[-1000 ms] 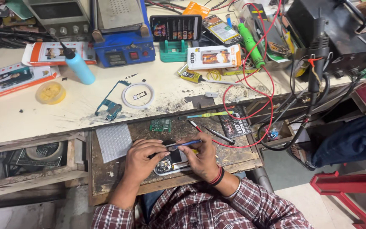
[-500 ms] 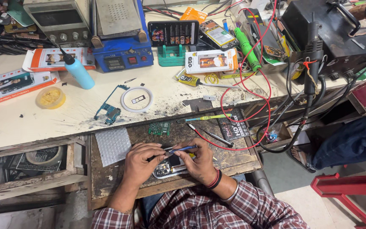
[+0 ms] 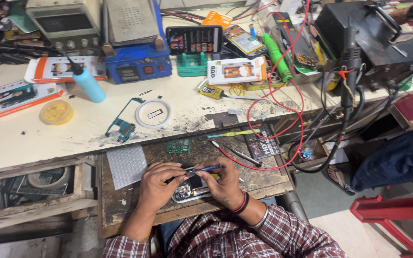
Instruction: The person works on a disassembled smartphone at a cluttered workbench. They use a blue plastic pry tool to adjust internal components and a green screwdriver to tighten screws on the phone's frame. The person flips the phone over to access different sides and continues adjusting internal parts.
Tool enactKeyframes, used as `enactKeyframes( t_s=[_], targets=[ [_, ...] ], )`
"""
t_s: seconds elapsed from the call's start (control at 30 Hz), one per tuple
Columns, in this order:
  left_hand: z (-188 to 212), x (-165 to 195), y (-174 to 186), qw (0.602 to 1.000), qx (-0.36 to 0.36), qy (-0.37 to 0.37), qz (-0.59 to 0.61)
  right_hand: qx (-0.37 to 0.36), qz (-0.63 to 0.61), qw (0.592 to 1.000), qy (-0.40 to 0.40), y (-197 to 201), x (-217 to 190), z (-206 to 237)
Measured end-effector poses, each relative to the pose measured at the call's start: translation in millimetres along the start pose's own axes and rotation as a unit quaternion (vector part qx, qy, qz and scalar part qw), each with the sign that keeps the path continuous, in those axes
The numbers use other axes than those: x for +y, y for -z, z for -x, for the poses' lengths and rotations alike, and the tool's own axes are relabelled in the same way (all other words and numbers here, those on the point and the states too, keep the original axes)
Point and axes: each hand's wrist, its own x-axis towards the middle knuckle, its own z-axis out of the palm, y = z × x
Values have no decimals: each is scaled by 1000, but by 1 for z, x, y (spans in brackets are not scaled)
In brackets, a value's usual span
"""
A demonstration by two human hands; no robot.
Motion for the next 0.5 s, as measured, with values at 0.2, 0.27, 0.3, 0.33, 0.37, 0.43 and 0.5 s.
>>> enactKeyframes(
  t_s=[0.2, 0.27, 0.3, 0.33, 0.37, 0.43, 0.5],
  targets=[
    [4, -7, 2, 1000, -3, -9, -11, 5, 30, 999, 22, -3, -2, 0],
    [6, -9, 2, 1000, -6, -11, -11, 0, 21, 1000, 18, -2, -4, 0],
    [7, -10, 1, 1000, -6, -12, -12, -4, 15, 1000, 16, -2, -4, 0],
    [7, -12, 1, 1000, -8, -12, -11, -6, 18, 1000, 15, -2, -5, -1],
    [8, -12, 1, 1000, -9, -10, -12, -8, 18, 1000, 14, -2, -6, -1],
    [9, -13, 1, 1000, -9, -13, -12, -8, 18, 1000, 16, -2, -7, -2],
    [10, -14, 1, 1000, -9, -21, -10, -2, 17, 1000, 21, -2, -8, -3]
  ],
)
